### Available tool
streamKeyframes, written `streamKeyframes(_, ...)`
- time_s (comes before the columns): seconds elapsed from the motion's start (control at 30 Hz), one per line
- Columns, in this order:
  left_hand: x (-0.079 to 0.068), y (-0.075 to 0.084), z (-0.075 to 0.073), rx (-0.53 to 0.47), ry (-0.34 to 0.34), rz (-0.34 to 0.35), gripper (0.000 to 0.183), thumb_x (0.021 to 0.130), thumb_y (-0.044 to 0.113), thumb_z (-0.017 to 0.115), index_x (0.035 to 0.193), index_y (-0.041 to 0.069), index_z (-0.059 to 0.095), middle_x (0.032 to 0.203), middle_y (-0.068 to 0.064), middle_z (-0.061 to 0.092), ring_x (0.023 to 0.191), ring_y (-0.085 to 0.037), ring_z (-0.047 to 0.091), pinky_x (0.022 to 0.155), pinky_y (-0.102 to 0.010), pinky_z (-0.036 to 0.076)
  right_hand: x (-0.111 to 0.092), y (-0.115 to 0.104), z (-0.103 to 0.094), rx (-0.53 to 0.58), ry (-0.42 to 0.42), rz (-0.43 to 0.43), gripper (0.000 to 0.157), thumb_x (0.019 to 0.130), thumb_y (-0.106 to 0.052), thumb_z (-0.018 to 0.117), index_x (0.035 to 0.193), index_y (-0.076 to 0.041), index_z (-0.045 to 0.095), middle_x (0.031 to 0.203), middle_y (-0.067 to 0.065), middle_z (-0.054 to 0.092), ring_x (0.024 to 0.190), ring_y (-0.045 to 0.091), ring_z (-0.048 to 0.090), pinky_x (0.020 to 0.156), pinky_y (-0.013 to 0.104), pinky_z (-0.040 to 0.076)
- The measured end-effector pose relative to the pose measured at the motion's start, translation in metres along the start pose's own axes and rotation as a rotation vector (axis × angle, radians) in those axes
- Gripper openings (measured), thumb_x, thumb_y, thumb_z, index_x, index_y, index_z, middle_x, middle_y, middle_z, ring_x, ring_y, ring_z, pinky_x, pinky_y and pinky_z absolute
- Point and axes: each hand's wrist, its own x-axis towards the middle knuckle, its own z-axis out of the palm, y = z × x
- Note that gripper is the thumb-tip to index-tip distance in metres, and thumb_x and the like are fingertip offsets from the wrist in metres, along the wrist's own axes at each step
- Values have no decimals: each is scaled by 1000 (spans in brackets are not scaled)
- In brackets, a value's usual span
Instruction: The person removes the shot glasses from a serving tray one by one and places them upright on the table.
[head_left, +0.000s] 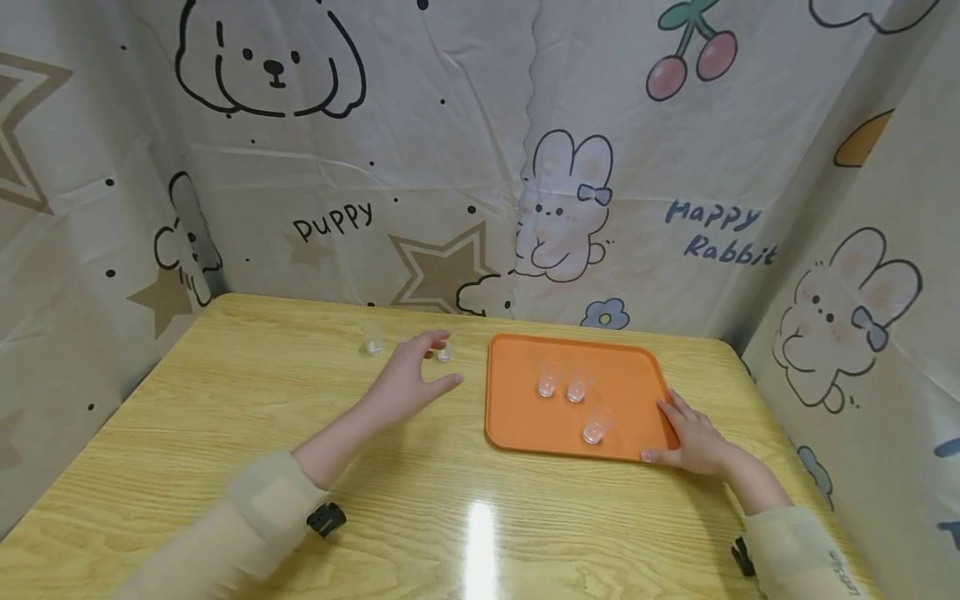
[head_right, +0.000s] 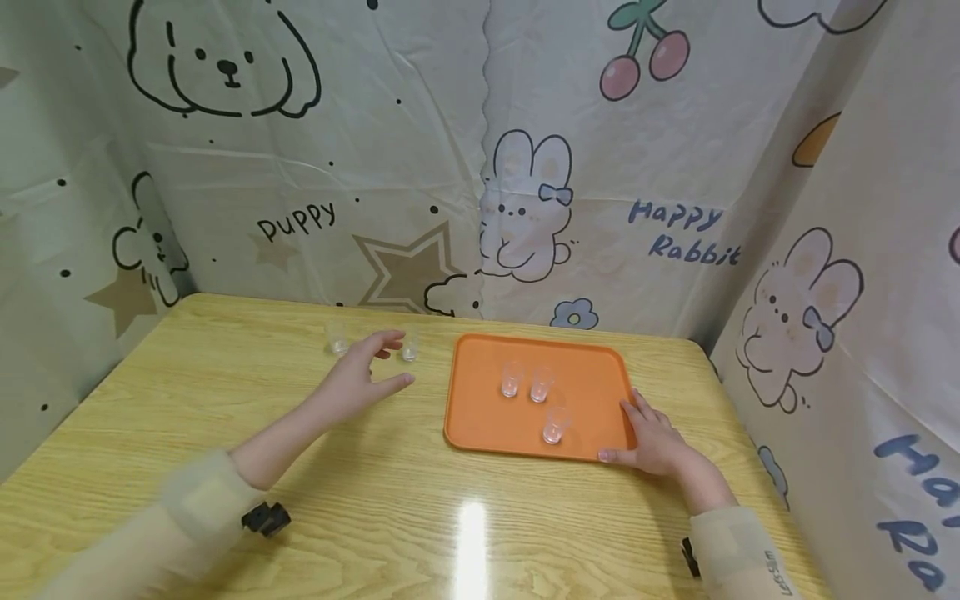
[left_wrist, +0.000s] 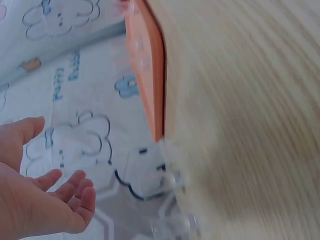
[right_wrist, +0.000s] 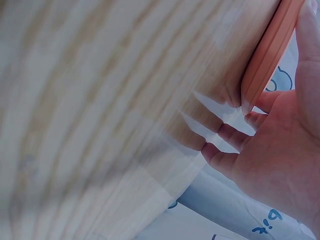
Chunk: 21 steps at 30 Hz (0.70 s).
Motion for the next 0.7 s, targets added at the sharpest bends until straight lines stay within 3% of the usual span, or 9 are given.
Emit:
streamKeyframes(0.23,5,14,31,-30,-9,75,66,84,37,71,140,15,43,131,-3,52,119,-23,45,98,-45,41,0,0,0,-3,9,-5,103,76,-51,72,141,13,25,148,35,11,124,64,20,96,72,24)
streamKeyframes(0.47,12,29,62,-101,-68,125,67,83,37,71,139,15,42,132,-5,51,122,-25,44,98,-46,41,2,4,1,-12,3,0,104,76,-52,71,142,12,24,149,34,10,124,64,19,96,72,24)
streamKeyframes(0.7,24,31,94,-193,-132,105,67,83,41,71,138,16,43,130,-4,53,121,-26,45,96,-42,41,1,1,0,-7,-2,0,103,77,-52,71,142,12,24,149,34,10,125,63,19,97,72,23)
